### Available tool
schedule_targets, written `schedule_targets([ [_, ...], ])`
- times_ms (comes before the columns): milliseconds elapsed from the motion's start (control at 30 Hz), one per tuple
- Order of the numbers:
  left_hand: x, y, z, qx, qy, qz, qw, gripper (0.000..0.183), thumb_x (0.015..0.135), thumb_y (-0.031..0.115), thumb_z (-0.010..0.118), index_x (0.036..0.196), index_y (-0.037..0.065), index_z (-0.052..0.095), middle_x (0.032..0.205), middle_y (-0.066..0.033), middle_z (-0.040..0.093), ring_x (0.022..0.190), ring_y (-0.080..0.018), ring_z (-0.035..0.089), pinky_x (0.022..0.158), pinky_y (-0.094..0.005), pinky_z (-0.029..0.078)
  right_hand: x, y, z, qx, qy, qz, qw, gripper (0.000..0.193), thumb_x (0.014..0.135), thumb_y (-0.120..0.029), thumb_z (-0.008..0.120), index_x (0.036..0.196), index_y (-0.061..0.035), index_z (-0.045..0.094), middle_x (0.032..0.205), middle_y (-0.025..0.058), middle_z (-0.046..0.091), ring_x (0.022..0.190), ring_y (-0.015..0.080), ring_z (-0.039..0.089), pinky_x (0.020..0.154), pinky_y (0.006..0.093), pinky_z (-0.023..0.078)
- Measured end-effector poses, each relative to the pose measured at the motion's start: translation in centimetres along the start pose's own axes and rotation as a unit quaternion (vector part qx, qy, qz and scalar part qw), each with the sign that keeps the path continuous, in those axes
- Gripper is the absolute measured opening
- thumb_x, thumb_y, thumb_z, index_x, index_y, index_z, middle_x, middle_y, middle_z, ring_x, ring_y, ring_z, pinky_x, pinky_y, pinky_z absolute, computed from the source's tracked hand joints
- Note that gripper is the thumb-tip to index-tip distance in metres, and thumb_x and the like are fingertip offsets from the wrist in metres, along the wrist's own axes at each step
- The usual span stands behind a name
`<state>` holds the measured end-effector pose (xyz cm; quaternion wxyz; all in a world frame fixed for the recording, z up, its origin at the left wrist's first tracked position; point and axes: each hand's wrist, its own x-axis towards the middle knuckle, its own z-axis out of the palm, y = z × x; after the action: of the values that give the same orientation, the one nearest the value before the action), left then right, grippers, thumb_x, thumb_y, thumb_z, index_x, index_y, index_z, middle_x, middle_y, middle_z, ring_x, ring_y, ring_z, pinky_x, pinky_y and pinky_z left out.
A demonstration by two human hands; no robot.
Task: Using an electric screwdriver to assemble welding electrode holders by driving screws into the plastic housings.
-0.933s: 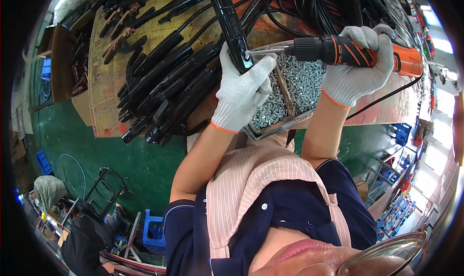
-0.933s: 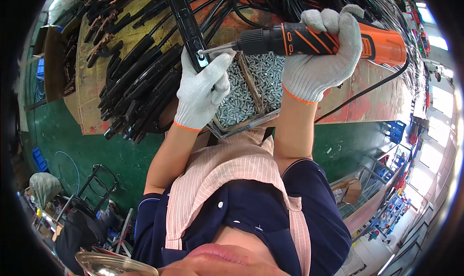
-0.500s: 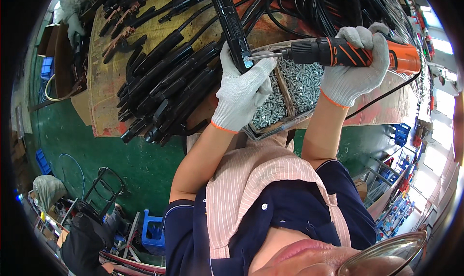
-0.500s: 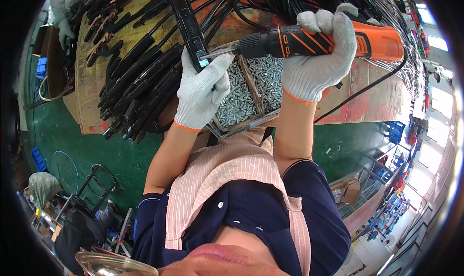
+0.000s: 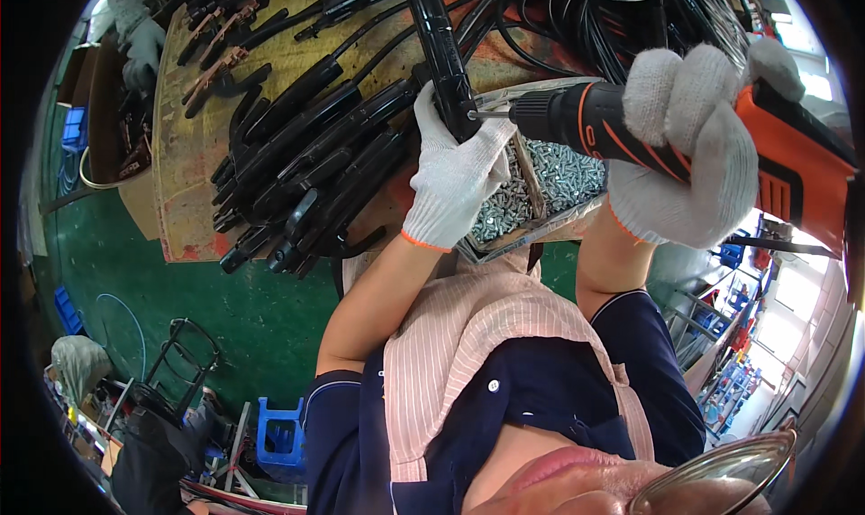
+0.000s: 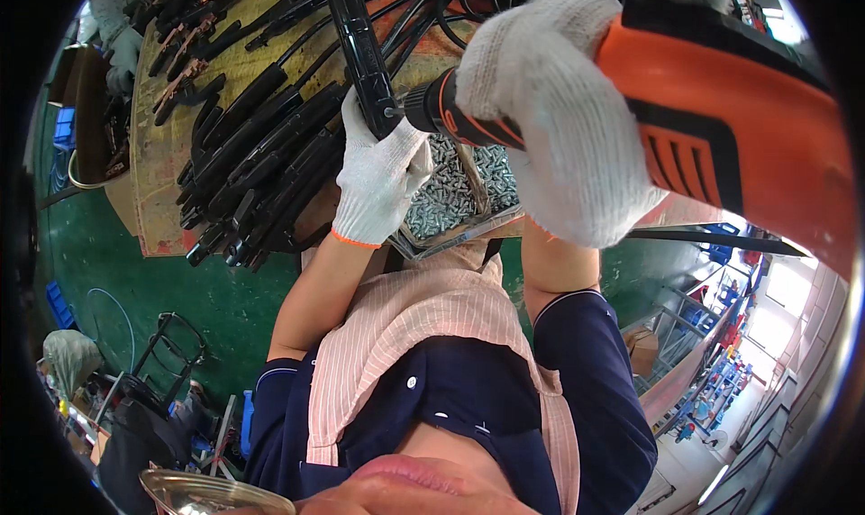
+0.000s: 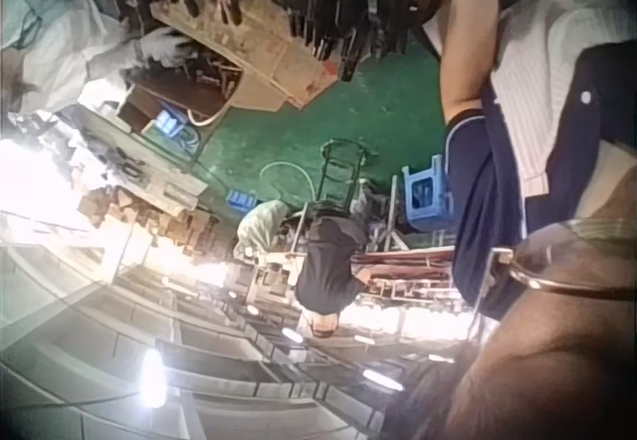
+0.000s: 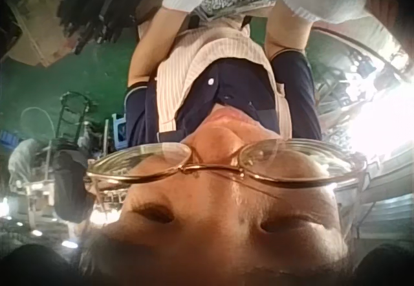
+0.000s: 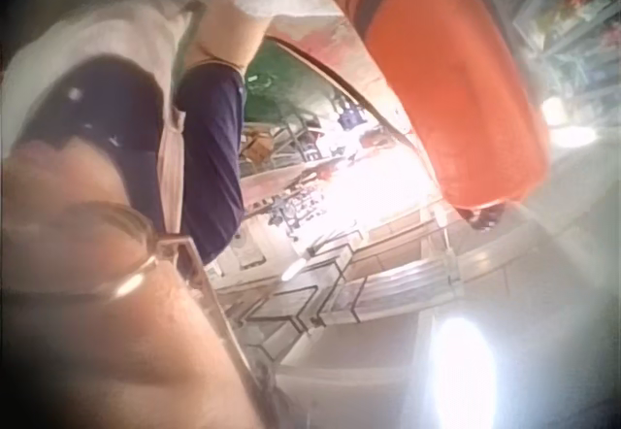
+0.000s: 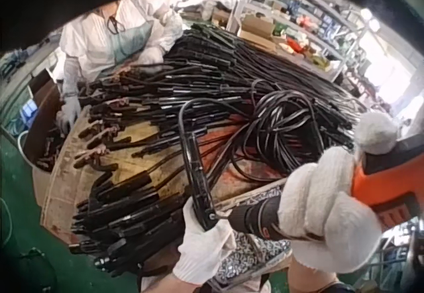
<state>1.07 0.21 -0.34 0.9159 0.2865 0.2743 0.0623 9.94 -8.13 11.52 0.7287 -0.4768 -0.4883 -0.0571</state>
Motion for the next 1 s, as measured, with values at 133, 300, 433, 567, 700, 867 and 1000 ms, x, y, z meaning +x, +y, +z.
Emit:
schedule_targets([
  [133, 0.1, 0.1, -0.2, -0.005, -0.004, -0.02, 1.0, 0.084, 0.084, -0.001, 0.071, 0.146, 0.006, 0.015, 0.084, -0.0065, 0.06, 0.052, -0.0104, 0.054, 0.044, -0.0254, 0.046, -0.1, 0.1, -1.3, -0.132, -0.052, 0.007, 0.99, 0.031, 0.087, 0.007, 0.04, 0.118, 0.0099, 0.045, 0.071, 0.0065, 0.04, 0.057, 0.0105, 0.039, 0.052, 0.0262, 0.039],
  [300, 0.1, -0.2, -0.5, -0.01, -0.014, -0.008, 1.0, 0.084, 0.084, 0.0, 0.071, 0.146, 0.006, 0.015, 0.082, -0.0059, 0.058, 0.052, -0.0103, 0.054, 0.044, -0.0251, 0.046, 0.1, 0.8, 1.4, 0.008, 0.061, 0.066, 0.996, 0.031, 0.085, 0.005, 0.046, 0.115, -0.0006, 0.043, 0.071, 0.0041, 0.045, 0.058, 0.0098, 0.041, 0.052, 0.0268, 0.04],
  [433, 0.0, 0.0, -0.4, -0.014, -0.008, -0.021, 1.0, 0.083, 0.084, 0.001, 0.071, 0.146, 0.007, 0.015, 0.082, -0.0055, 0.058, 0.052, -0.0104, 0.054, 0.044, -0.025, 0.045, 0.1, 0.3, 3.0, -0.002, 0.081, 0.094, 0.992, 0.041, 0.083, 0.008, 0.049, 0.121, -0.0052, 0.042, 0.072, 0.0036, 0.048, 0.057, 0.0103, 0.042, 0.054, 0.028, 0.041],
  [567, 0.3, -0.2, -0.5, -0.027, -0.006, -0.015, 0.999, 0.082, 0.084, 0.001, 0.07, 0.145, 0.011, 0.017, 0.08, -0.0042, 0.056, 0.051, -0.0096, 0.052, 0.043, -0.0245, 0.043, 0.0, 0.2, 4.0, -0.037, 0.121, 0.101, 0.987, 0.048, 0.082, 0.012, 0.049, 0.126, -0.0027, 0.042, 0.072, 0.005, 0.049, 0.056, 0.0105, 0.042, 0.055, 0.0284, 0.042],
  [700, 0.3, -0.4, -0.6, -0.027, -0.005, -0.023, 0.999, 0.079, 0.085, 0.004, 0.07, 0.144, 0.014, 0.018, 0.077, -0.0033, 0.055, 0.05, -0.0084, 0.05, 0.041, -0.0242, 0.039, 0.0, -0.8, 3.9, -0.175, 0.16, 0.156, 0.959, 0.056, 0.079, 0.016, 0.049, 0.131, -0.0003, 0.038, 0.083, 0.0071, 0.053, 0.057, 0.0122, 0.044, 0.056, 0.0292, 0.043],
  [867, -2.0, 1.9, 0.2, 0.076, -0.046, -0.02, 0.996, 0.084, 0.088, 0.011, 0.074, 0.147, 0.011, 0.015, 0.079, -0.0029, 0.053, 0.052, -0.0092, 0.052, 0.042, -0.0232, 0.039, -1.0, -2.7, 1.9, -0.04, 0.232, 0.101, 0.967, 0.038, 0.079, 0.01, 0.056, 0.115, 0.0028, 0.047, 0.077, 0.0073, 0.056, 0.061, 0.0139, 0.053, 0.06, 0.0273, 0.047],
  [1000, -6.1, 6.4, -1.9, 0.186, -0.076, -0.048, 0.978, 0.088, 0.086, 0.012, 0.075, 0.149, 0.008, 0.012, 0.08, -0.003, 0.054, 0.05, -0.0086, 0.051, 0.038, -0.0233, 0.037, -2.1, -6.2, -3.3, 0.209, 0.273, -0.034, 0.938, 0.02, 0.09, 0.0, 0.049, 0.11, -0.0014, 0.053, 0.091, 0.0035, 0.05, 0.063, 0.0089, 0.035, 0.056, 0.0239, 0.035],
])
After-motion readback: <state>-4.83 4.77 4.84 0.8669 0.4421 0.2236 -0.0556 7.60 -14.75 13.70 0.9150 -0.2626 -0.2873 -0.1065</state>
